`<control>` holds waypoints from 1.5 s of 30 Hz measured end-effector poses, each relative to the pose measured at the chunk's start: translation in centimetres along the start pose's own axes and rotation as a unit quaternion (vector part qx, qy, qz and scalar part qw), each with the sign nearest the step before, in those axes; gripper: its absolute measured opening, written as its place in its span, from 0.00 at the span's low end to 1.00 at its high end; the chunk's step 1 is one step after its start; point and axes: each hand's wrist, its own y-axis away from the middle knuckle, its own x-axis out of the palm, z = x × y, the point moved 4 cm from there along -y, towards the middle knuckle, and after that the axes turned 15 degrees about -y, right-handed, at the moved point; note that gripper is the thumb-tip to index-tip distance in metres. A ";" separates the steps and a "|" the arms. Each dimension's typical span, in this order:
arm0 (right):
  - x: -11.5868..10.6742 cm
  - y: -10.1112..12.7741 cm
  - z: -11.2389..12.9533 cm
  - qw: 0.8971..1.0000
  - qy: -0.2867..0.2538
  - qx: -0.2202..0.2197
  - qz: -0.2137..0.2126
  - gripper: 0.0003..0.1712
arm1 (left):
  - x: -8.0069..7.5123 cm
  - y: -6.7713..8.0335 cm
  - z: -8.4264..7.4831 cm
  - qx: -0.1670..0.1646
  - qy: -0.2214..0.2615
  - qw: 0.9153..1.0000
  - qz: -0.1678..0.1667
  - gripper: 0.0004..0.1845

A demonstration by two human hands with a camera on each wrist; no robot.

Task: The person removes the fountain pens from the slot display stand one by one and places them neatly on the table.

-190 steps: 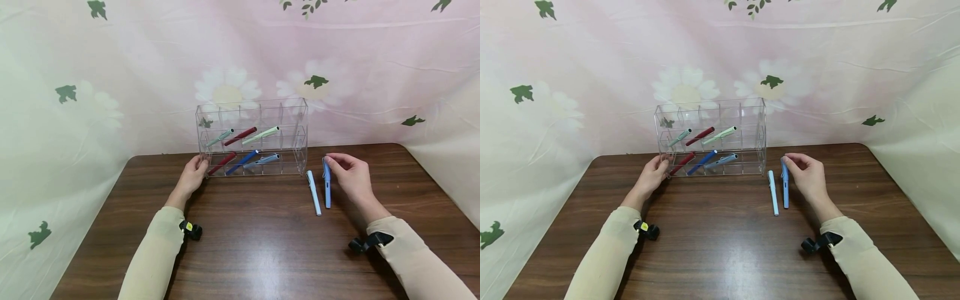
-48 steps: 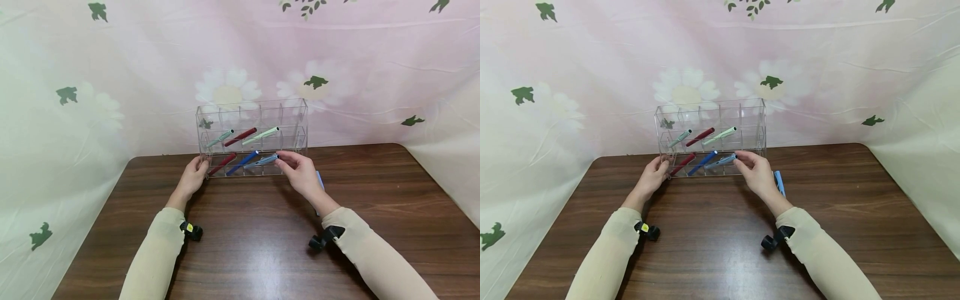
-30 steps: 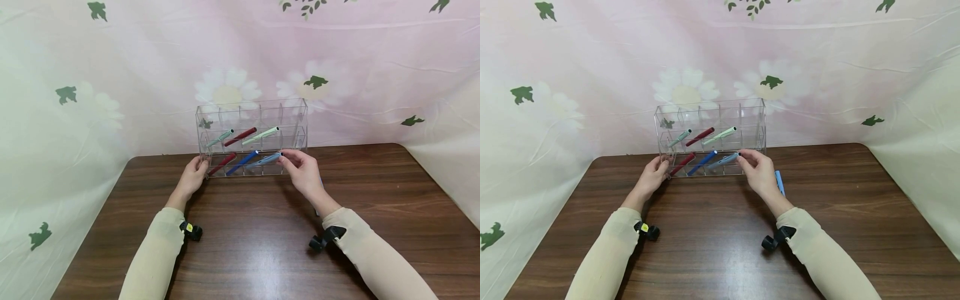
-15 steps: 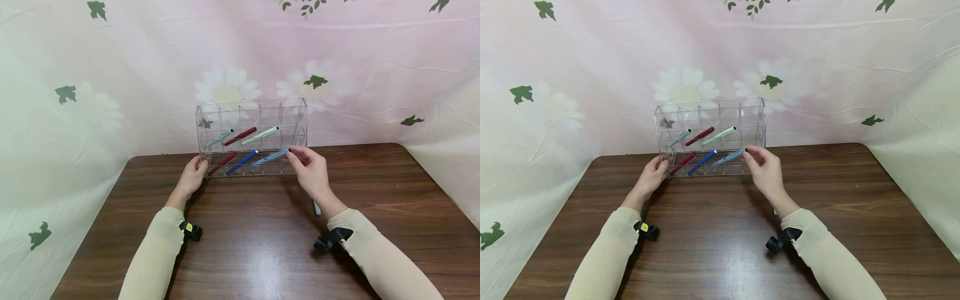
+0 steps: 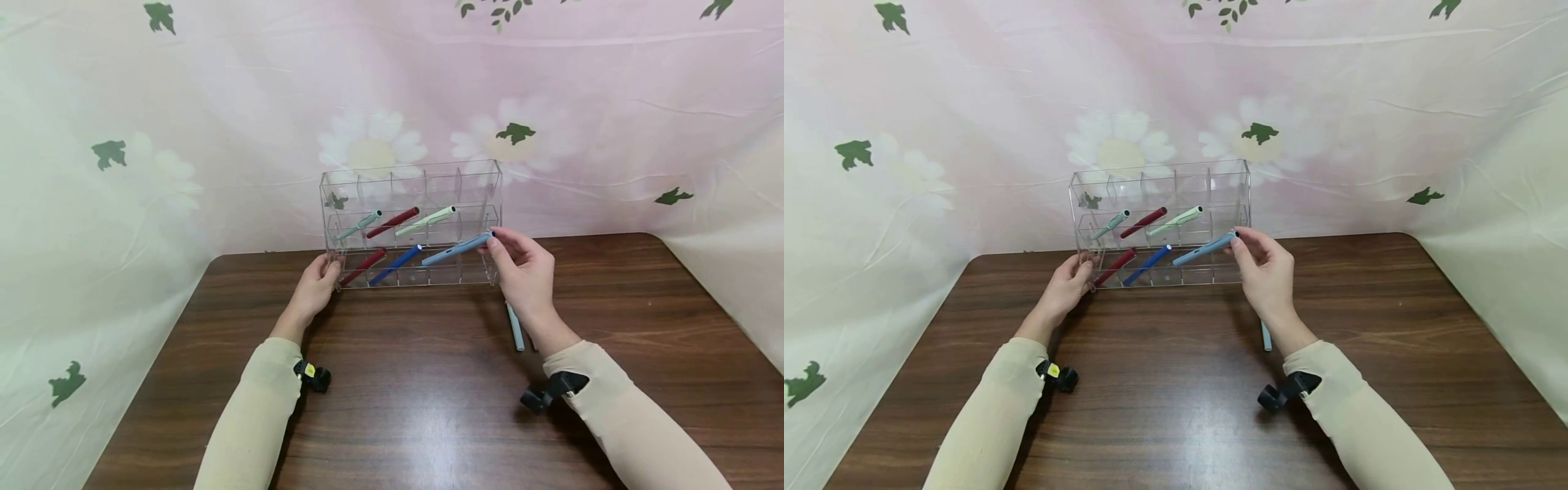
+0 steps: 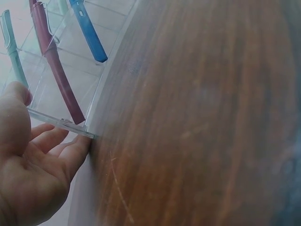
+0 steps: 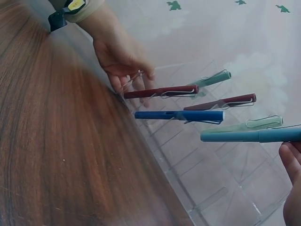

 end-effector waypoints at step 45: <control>-6.3 -0.5 2.5 0.996 -0.007 0.002 -0.084 0.15 | 0.0 0.2 -0.1 0.006 0.017 1.000 0.004 0.28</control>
